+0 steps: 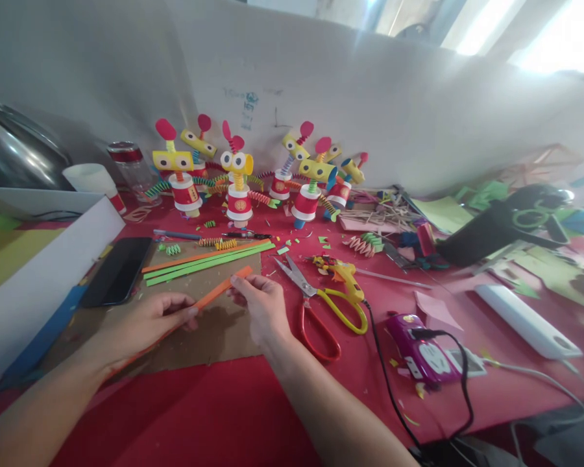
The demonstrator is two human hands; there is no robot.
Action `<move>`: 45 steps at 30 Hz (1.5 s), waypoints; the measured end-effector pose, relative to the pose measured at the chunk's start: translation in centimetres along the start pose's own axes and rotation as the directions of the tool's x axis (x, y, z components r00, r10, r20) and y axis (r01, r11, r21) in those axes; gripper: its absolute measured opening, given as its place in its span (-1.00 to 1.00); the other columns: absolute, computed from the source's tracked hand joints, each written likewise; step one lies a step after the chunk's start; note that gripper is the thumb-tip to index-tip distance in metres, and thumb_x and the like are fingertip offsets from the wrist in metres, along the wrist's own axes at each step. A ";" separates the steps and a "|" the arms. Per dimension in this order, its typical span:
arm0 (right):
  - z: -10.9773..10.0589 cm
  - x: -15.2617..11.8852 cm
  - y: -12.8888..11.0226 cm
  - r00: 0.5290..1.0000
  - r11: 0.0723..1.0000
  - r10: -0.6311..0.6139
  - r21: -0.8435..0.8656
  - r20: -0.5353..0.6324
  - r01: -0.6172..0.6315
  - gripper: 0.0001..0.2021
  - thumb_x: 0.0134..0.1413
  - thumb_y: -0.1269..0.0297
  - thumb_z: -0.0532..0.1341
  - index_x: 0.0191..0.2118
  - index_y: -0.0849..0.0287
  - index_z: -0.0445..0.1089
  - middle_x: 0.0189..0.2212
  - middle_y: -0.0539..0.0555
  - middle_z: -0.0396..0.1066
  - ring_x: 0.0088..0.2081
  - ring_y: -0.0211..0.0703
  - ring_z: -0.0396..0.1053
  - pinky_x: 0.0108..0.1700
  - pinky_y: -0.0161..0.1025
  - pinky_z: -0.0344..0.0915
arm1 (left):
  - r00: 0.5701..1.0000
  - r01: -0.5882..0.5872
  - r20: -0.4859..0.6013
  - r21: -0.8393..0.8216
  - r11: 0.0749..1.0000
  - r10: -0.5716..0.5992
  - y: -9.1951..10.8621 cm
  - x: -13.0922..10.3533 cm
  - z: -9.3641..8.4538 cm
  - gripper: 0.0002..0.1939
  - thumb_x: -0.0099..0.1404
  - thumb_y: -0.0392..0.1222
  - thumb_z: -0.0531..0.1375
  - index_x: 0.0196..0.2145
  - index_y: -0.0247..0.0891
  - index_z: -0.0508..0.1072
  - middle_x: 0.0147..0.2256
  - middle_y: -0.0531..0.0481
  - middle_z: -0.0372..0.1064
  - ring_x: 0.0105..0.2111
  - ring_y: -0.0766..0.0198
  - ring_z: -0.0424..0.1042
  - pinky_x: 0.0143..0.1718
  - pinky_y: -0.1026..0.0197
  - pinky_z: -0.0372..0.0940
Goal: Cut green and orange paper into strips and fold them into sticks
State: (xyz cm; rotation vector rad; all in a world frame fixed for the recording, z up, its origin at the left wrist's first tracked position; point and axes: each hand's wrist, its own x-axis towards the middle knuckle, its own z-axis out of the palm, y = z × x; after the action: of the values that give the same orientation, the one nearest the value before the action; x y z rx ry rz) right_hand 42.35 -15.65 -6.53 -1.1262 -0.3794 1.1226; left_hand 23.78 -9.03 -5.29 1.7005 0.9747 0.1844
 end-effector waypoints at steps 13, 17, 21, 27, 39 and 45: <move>-0.3 0.0 0.0 0.996 0.997 0.078 -0.017 0.037 -0.077 -0.77 -0.34 0.23 0.48 -0.53 0.24 0.52 -0.62 0.03 0.48 -0.53 -0.34 0.40 -0.47 -0.42 0.26 | 0.997 0.081 0.014 -0.161 0.984 -0.079 0.9 -0.3 -0.1 -0.68 0.08 0.09 0.28 -0.47 -0.25 0.49 -0.51 0.00 0.46 -0.44 0.25 0.38 -0.29 0.17 0.23; -0.3 0.1 -0.5 0.997 0.997 0.069 -0.026 0.035 -0.068 -0.78 -0.35 0.24 0.47 -0.55 0.26 0.51 -0.64 0.03 0.47 -0.56 -0.37 0.36 -0.46 -0.41 0.27 | 0.997 0.078 0.030 -0.183 0.980 -0.074 0.8 -0.3 -0.2 -0.69 0.11 0.08 0.27 -0.47 -0.26 0.48 -0.52 0.01 0.45 -0.46 0.28 0.37 -0.33 0.19 0.23; -0.2 0.2 -0.8 0.996 0.996 0.083 -0.013 0.013 -0.083 -0.81 -0.37 0.28 0.47 -0.56 0.25 0.51 -0.64 0.00 0.45 -0.55 -0.37 0.36 -0.47 -0.42 0.25 | 0.997 0.071 0.052 -0.192 0.979 -0.062 0.7 -0.4 -0.4 -0.69 0.12 0.07 0.27 -0.45 -0.27 0.49 -0.52 0.01 0.45 -0.48 0.29 0.36 -0.36 0.21 0.22; -0.1 0.0 -0.4 0.998 0.999 0.053 -0.004 0.013 -0.053 -0.81 -0.35 0.27 0.46 -0.52 0.23 0.53 -0.61 -0.01 0.45 -0.53 -0.35 0.39 -0.50 -0.42 0.24 | 0.995 0.086 0.076 -0.230 0.969 -0.070 0.6 -0.6 -0.4 -0.68 0.13 0.08 0.27 -0.42 -0.27 0.48 -0.51 0.02 0.44 -0.46 0.28 0.39 -0.34 0.19 0.24; -0.2 0.1 -0.5 0.994 0.997 0.082 -0.006 0.074 -0.081 -0.78 -0.35 0.25 0.47 -0.52 0.25 0.51 -0.62 0.02 0.47 -0.55 -0.33 0.41 -0.49 -0.43 0.29 | 0.987 0.119 0.133 -0.244 0.962 -0.088 0.6 -0.6 -1.1 -0.68 0.13 0.07 0.29 -0.33 -0.25 0.49 -0.53 0.05 0.43 -0.46 0.29 0.37 -0.35 0.20 0.20; -0.1 0.1 -0.4 0.997 0.998 -0.020 0.052 -0.072 0.024 -0.75 -0.29 0.15 0.45 -0.56 0.21 0.46 -0.63 -0.02 0.42 -0.60 -0.34 0.33 -0.55 -0.37 0.17 | 0.990 0.089 0.122 -0.215 0.973 -0.063 0.8 -0.7 -0.6 -0.70 0.15 0.07 0.27 -0.34 -0.24 0.49 -0.50 0.04 0.45 -0.44 0.27 0.39 -0.32 0.19 0.23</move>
State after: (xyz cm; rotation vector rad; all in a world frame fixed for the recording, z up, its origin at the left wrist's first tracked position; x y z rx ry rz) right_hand 42.68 -15.63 -6.31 -1.1102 -0.3045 1.0643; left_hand 23.40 -9.05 -4.13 1.4529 0.8980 0.1371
